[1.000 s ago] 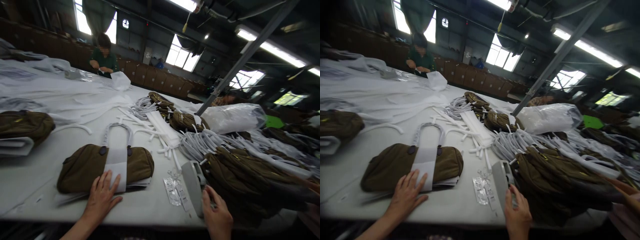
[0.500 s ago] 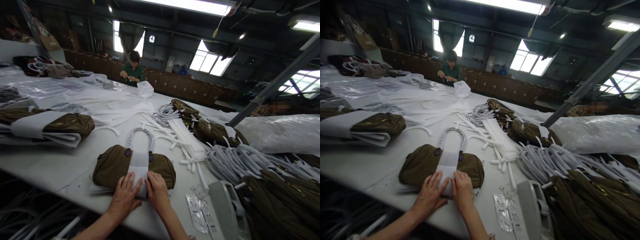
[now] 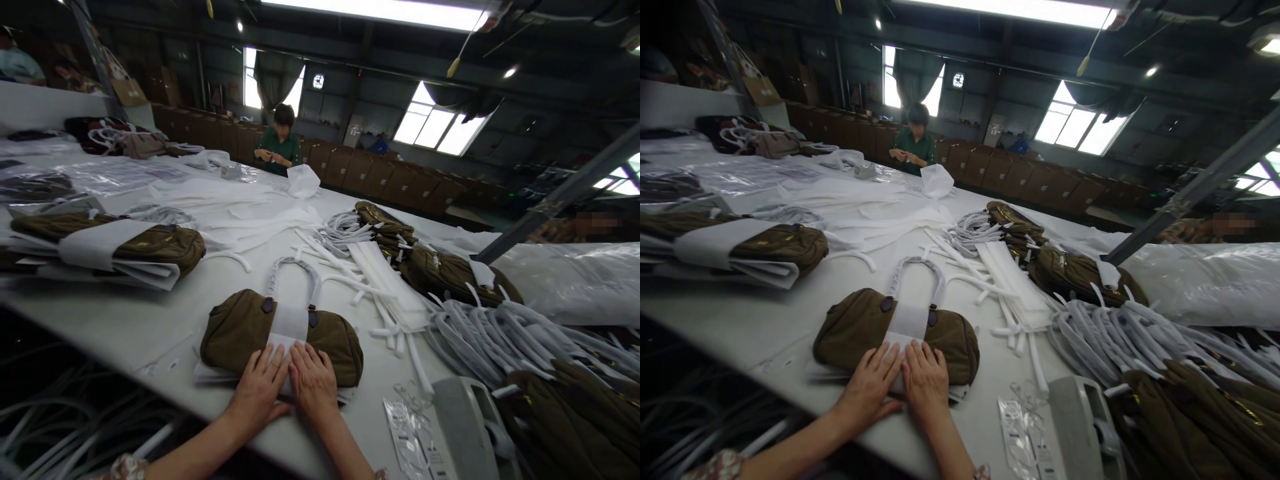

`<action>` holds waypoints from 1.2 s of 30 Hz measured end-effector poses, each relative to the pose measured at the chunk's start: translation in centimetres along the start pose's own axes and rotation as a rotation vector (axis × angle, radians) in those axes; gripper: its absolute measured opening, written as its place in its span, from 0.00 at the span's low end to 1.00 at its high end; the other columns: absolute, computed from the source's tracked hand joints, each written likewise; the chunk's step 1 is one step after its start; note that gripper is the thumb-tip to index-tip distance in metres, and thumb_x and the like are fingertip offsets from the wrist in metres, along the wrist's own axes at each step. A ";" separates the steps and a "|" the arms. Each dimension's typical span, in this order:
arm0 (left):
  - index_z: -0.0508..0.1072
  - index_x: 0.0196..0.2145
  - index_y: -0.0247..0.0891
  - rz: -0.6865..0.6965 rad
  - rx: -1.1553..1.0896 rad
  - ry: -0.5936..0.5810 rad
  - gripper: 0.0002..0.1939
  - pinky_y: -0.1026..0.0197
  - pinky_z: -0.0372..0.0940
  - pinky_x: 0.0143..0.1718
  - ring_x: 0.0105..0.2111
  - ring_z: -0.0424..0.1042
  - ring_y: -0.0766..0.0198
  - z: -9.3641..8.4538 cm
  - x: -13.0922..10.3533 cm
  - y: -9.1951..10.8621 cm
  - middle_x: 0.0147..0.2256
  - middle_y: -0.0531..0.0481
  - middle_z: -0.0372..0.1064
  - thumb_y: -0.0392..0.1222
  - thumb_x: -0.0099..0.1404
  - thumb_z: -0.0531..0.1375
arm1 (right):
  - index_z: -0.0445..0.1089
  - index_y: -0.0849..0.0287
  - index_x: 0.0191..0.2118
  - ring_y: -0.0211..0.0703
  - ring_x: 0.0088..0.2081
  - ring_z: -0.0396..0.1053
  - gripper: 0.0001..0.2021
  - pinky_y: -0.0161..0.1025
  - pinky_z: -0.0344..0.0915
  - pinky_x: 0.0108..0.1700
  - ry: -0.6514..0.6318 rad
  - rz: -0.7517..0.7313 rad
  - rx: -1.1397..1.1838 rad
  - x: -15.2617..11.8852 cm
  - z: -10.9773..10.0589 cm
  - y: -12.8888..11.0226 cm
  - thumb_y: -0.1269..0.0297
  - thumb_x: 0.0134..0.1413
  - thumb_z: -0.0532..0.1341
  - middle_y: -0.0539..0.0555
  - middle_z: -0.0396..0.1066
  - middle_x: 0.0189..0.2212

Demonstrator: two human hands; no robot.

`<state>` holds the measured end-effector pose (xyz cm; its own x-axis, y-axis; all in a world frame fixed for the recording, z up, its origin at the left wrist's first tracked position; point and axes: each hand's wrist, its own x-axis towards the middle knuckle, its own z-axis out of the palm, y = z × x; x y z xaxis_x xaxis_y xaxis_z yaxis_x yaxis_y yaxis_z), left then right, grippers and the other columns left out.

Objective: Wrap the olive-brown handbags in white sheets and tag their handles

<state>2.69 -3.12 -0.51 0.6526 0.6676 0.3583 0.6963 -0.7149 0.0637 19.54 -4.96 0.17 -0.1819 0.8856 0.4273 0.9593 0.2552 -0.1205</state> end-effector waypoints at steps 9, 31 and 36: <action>0.59 0.62 0.46 -0.034 0.029 -0.002 0.36 0.41 0.52 0.55 0.58 0.57 0.40 0.7 -0.7 0.6 0.60 0.36 0.58 0.52 0.58 0.63 | 0.64 0.59 0.57 0.49 0.55 0.65 0.20 0.50 0.57 0.58 0.279 0.374 0.050 -6.9 -9.6 5.7 0.58 0.64 0.50 0.60 0.68 0.54; 0.58 0.63 0.42 0.000 0.009 0.050 0.32 0.35 0.48 0.57 0.61 0.52 0.36 3.7 -2.1 -0.3 0.63 0.34 0.52 0.52 0.63 0.55 | 0.71 0.65 0.51 0.58 0.52 0.68 0.45 0.48 0.63 0.53 0.394 1.411 0.116 -25.0 -17.5 13.8 0.30 0.48 0.41 0.66 0.71 0.50; 0.58 0.62 0.42 0.002 0.023 0.052 0.31 0.35 0.48 0.57 0.62 0.51 0.36 3.7 -2.1 -0.1 0.63 0.35 0.52 0.51 0.64 0.54 | 0.78 0.62 0.36 0.57 0.46 0.71 0.36 0.44 0.67 0.45 0.313 1.487 0.326 -23.9 -19.6 14.4 0.32 0.42 0.52 0.62 0.77 0.39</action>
<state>2.33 -3.65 -4.69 0.6383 0.6539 0.4061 0.7018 -0.7111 0.0419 41.93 -30.03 5.82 0.9476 0.3062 -0.0913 0.1346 -0.6415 -0.7552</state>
